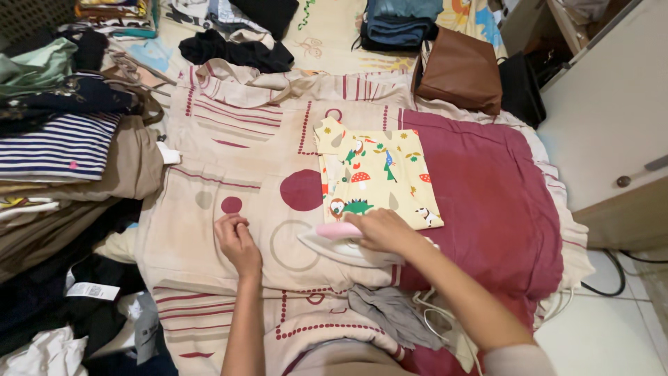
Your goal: The person irons a yellow patterned shirt and other fabric items using an iron on a bed surface.
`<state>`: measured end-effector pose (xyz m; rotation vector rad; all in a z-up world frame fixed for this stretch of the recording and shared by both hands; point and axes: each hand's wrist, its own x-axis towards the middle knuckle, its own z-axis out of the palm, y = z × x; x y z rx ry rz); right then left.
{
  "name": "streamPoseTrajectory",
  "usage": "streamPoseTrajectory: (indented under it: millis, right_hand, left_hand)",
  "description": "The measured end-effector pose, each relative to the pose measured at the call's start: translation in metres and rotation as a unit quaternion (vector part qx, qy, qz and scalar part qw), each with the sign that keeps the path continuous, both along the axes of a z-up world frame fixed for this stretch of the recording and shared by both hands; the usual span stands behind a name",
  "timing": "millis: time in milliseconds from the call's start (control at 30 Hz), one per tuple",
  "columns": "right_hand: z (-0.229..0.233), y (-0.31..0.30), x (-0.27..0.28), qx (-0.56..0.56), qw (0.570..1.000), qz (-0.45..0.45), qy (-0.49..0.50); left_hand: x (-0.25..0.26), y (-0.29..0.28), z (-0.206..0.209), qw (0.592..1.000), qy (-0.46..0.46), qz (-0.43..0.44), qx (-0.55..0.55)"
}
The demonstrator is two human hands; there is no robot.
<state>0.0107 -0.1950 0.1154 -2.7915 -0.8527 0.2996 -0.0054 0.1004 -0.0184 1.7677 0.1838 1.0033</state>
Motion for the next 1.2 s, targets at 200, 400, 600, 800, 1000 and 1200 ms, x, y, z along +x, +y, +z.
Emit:
streamPoseTrajectory:
  millis: [200, 400, 600, 800, 1000, 1200]
  right_hand:
    - [0.021, -0.053, -0.023, -0.091, 0.993, 0.053, 0.045]
    - [0.044, -0.107, -0.044, -0.07, 0.996, 0.001, 0.046]
    - [0.044, -0.122, -0.062, 0.02, 0.98, -0.193, 0.042]
    - [0.004, -0.065, -0.046, 0.186, 0.924, -0.293, 0.163]
    - [-0.01, -0.022, 0.007, 0.209, 0.91, -0.346, 0.091]
    - [-0.031, -0.025, 0.114, 0.285, 0.881, -0.377, 0.035]
  left_hand:
    - [0.002, -0.01, 0.006, 0.994, 0.104, -0.009, 0.009]
    - [-0.003, -0.051, 0.005, 0.986, 0.109, -0.117, 0.036]
    - [-0.01, -0.098, 0.018, 0.968, 0.112, -0.191, 0.114]
    - [-0.013, -0.105, 0.028, 0.962, 0.142, -0.2, 0.117]
    - [-0.013, -0.102, 0.019, 0.961, 0.113, -0.211, 0.136]
    - [-0.017, -0.102, 0.021, 0.964, 0.085, -0.195, 0.162]
